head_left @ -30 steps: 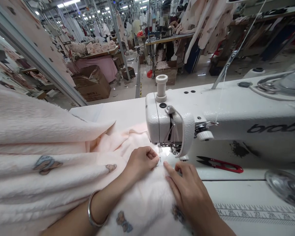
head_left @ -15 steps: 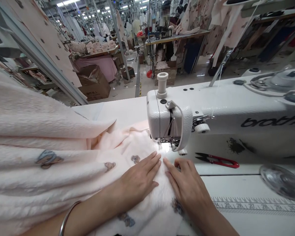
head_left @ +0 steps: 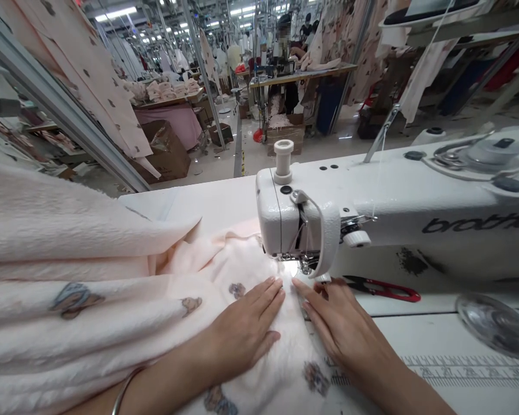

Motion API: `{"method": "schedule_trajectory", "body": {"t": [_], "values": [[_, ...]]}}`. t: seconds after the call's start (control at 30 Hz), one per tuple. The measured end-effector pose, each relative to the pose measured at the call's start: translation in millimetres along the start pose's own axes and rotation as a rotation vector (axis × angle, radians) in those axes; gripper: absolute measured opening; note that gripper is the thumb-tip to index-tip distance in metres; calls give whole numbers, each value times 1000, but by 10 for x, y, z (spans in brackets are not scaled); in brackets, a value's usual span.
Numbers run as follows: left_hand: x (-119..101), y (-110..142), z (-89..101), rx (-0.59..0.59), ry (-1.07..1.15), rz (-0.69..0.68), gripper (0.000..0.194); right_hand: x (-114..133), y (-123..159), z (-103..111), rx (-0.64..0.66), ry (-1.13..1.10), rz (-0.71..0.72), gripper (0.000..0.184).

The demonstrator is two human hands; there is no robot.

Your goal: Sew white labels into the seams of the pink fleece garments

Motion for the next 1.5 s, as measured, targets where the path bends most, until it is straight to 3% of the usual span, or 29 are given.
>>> {"method": "schedule_trajectory", "body": {"t": [0.13,0.43,0.93,1.23,1.5], "values": [[4,-2,-19,17,-51,-18,54,87,-29,-69,8,174,99,36],[219,17,18,-23,-85,-63,55,199,-142,-191,-46,370,104,36],[287,-25,41,-34,9,-54,54,99,-231,-231,32,366,28,34],[302,-36,23,-30,9,-53,53,153,-126,-160,-38,344,43,39],[360,-104,61,-19,35,-47,47,105,-170,-253,34,379,34,39]]}}
Point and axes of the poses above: each hand's wrist, its own y-axis away from the middle knuckle, its own z-axis out of the back of the hand, x = y × z, the point moved 10 cm from there along -y, towards the middle knuckle, and after that the axes turned 9 degrees about z, right-handed, at the moved point
